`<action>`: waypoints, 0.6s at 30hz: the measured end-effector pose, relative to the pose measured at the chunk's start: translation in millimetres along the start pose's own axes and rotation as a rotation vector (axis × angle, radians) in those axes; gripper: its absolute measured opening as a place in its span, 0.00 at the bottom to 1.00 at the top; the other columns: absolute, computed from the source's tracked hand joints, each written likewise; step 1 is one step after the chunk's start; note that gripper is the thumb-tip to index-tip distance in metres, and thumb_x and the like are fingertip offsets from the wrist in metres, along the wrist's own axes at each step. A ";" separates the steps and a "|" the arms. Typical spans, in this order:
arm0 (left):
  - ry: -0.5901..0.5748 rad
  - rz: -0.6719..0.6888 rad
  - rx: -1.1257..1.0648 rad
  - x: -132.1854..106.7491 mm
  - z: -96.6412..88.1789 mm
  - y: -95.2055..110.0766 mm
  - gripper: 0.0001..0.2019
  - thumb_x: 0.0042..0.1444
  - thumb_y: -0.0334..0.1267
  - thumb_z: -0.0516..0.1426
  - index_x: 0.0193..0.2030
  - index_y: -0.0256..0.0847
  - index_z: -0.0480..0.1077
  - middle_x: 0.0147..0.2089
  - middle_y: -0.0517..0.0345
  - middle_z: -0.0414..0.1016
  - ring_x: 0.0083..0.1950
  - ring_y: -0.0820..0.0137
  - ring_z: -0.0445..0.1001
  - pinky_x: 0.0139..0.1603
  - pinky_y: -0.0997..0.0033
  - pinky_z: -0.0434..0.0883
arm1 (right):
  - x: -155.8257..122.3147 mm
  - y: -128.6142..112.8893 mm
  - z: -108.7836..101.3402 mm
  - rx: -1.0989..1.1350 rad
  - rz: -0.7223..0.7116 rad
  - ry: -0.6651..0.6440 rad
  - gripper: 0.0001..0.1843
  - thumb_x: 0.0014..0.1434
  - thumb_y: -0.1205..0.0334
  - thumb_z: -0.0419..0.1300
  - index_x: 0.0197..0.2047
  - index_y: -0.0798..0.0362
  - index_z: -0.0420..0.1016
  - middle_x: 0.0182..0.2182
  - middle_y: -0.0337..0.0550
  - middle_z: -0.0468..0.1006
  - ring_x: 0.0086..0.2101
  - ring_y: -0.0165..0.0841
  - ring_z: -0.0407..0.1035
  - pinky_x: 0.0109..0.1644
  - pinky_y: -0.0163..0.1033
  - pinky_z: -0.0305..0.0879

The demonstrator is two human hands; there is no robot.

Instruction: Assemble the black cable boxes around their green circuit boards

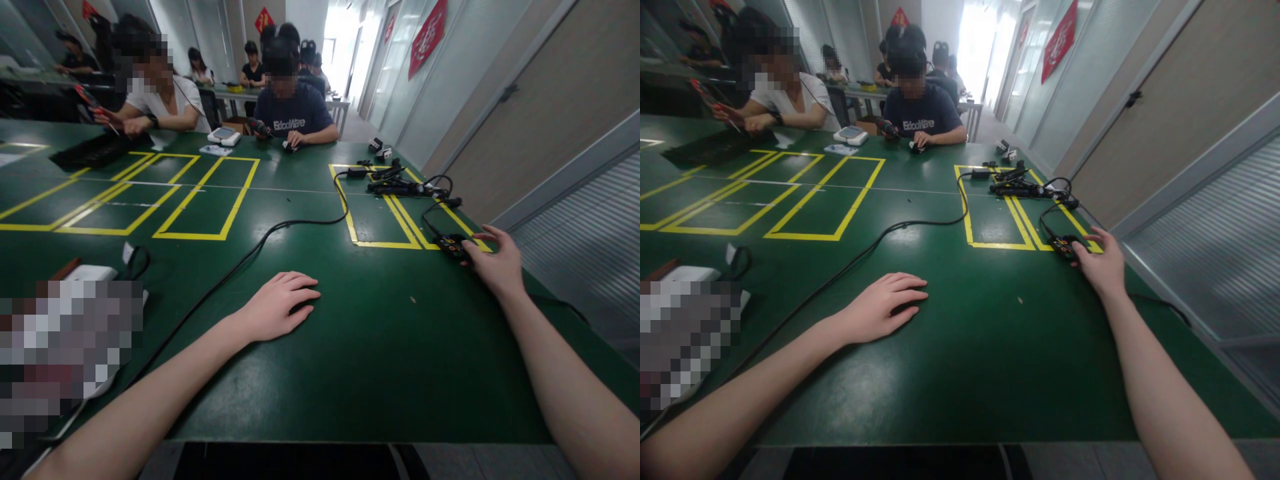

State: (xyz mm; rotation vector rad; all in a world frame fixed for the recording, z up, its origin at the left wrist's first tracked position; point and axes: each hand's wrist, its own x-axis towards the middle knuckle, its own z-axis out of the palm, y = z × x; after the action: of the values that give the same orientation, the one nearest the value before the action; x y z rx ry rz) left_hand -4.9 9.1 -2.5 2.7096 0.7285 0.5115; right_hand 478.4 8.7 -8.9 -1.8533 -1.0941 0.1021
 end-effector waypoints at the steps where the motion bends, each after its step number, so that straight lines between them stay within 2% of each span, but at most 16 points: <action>1: -0.005 0.000 0.002 0.1 -0.3 0.2 0.14 0.71 0.37 0.57 0.58 0.42 0.78 0.64 0.48 0.77 0.66 0.57 0.73 0.68 0.50 0.70 | -0.5 -3.9 -1.3 -0.076 -0.031 -0.004 0.37 0.46 0.53 0.69 0.60 0.53 0.72 0.48 0.53 0.77 0.23 0.33 0.68 0.28 0.44 0.69; 4: -0.011 -0.002 0.002 0.3 -0.8 0.7 0.14 0.71 0.37 0.56 0.58 0.42 0.77 0.64 0.48 0.77 0.66 0.57 0.73 0.68 0.50 0.70 | -0.2 -13.3 -2.9 -0.317 -0.173 -0.031 0.32 0.46 0.54 0.71 0.55 0.54 0.76 0.39 0.45 0.74 0.30 0.36 0.67 0.38 0.45 0.69; 6: -0.010 -0.003 -0.004 0.4 -0.8 0.8 0.14 0.71 0.37 0.56 0.59 0.43 0.77 0.65 0.48 0.77 0.66 0.58 0.73 0.68 0.49 0.70 | 0.0 -16.0 -2.9 -0.373 -0.225 -0.054 0.27 0.47 0.54 0.70 0.51 0.52 0.78 0.35 0.43 0.72 0.32 0.37 0.67 0.39 0.44 0.68; 9: -0.005 -0.006 -0.017 0.3 -0.2 0.7 0.14 0.71 0.37 0.56 0.59 0.44 0.78 0.65 0.49 0.77 0.66 0.58 0.73 0.69 0.49 0.70 | -0.8 -15.9 -3.1 -0.335 -0.220 -0.078 0.21 0.48 0.51 0.69 0.44 0.52 0.79 0.35 0.44 0.75 0.28 0.35 0.65 0.36 0.43 0.67; 12: 0.000 -0.006 -0.021 -0.2 0.3 0.6 0.14 0.70 0.37 0.57 0.59 0.44 0.78 0.64 0.49 0.77 0.66 0.58 0.73 0.69 0.49 0.70 | -2.0 -15.3 -4.4 -0.284 -0.215 -0.074 0.19 0.49 0.48 0.68 0.41 0.51 0.80 0.35 0.46 0.79 0.25 0.34 0.63 0.33 0.43 0.65; 15: 0.002 -0.007 -0.015 -0.7 0.5 0.7 0.14 0.70 0.37 0.57 0.58 0.44 0.78 0.65 0.49 0.77 0.66 0.57 0.73 0.69 0.49 0.70 | -1.2 -16.7 -5.9 -0.289 -0.228 -0.029 0.18 0.49 0.51 0.68 0.41 0.52 0.81 0.36 0.47 0.80 0.26 0.35 0.64 0.33 0.43 0.65; 18: -0.001 -0.010 -0.009 -0.8 0.2 1.1 0.14 0.70 0.36 0.57 0.59 0.43 0.78 0.65 0.48 0.77 0.66 0.57 0.73 0.68 0.50 0.71 | 2.9 -16.6 -7.4 -0.336 -0.222 0.045 0.20 0.50 0.55 0.66 0.45 0.54 0.81 0.37 0.48 0.78 0.29 0.37 0.67 0.37 0.44 0.67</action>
State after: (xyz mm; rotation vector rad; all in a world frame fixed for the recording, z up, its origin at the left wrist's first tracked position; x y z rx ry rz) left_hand -4.9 7.7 -2.5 2.6968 0.7368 0.5100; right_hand 473.1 8.3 8.7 -1.9999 -1.3398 -0.2668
